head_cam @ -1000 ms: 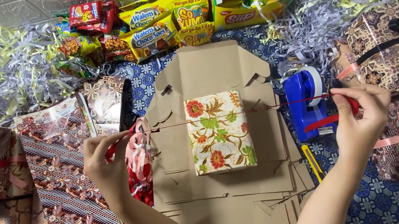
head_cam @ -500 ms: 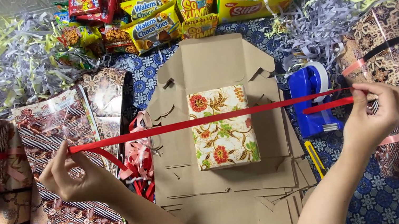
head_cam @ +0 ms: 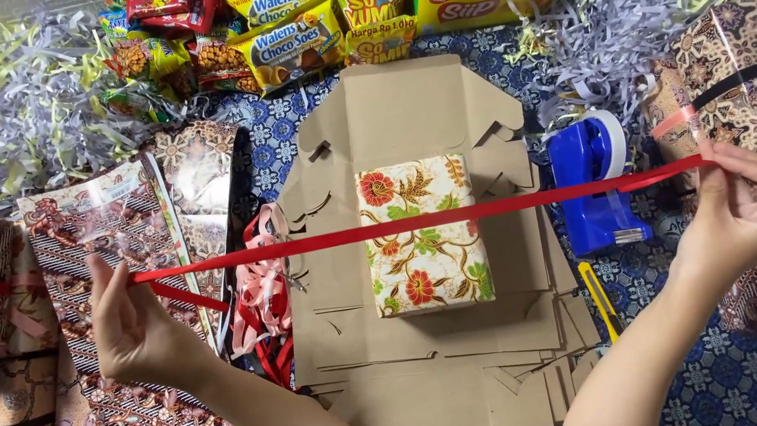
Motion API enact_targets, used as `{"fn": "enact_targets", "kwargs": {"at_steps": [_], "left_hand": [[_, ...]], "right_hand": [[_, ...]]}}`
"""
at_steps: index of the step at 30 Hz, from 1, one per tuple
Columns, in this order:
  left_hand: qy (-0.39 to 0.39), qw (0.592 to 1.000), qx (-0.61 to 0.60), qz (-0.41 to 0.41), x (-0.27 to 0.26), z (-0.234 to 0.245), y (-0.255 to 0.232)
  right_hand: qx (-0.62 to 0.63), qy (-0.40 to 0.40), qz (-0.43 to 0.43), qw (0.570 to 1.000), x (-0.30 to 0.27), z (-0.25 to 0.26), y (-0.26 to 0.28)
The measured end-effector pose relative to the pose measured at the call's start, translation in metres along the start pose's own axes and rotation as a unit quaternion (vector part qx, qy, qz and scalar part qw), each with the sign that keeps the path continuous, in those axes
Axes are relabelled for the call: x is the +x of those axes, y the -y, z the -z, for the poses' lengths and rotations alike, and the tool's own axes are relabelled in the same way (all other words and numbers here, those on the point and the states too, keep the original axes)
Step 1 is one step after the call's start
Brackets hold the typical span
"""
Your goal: Tying a decorative red ribbon around a small gift box with a floral pattern.
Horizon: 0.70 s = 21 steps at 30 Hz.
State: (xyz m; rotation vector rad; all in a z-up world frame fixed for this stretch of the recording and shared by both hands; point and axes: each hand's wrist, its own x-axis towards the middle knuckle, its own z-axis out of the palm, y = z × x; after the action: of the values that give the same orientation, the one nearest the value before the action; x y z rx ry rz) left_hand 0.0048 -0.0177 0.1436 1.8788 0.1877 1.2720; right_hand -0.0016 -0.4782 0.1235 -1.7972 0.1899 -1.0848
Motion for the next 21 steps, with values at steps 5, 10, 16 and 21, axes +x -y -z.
{"fn": "enact_targets", "kwargs": {"at_steps": [5,10,16,21], "left_hand": [[0.242,0.966,0.082,0.031,0.000,0.013,0.012],[0.438,0.873,0.143,0.163,0.001,0.015,0.003],[0.457,0.827,0.203,0.257,0.003,-0.008,-0.027],[0.535,0.839,0.062,0.077,-0.025,-0.042,-0.029]], "right_hand": [[-0.119,0.104,0.015,0.987,-0.001,0.008,0.000],[-0.277,0.160,0.060,0.945,-0.004,0.014,0.006],[-0.322,0.203,0.048,0.923,-0.010,-0.010,0.040],[-0.212,0.403,-0.060,0.888,-0.014,-0.054,0.082]]}}
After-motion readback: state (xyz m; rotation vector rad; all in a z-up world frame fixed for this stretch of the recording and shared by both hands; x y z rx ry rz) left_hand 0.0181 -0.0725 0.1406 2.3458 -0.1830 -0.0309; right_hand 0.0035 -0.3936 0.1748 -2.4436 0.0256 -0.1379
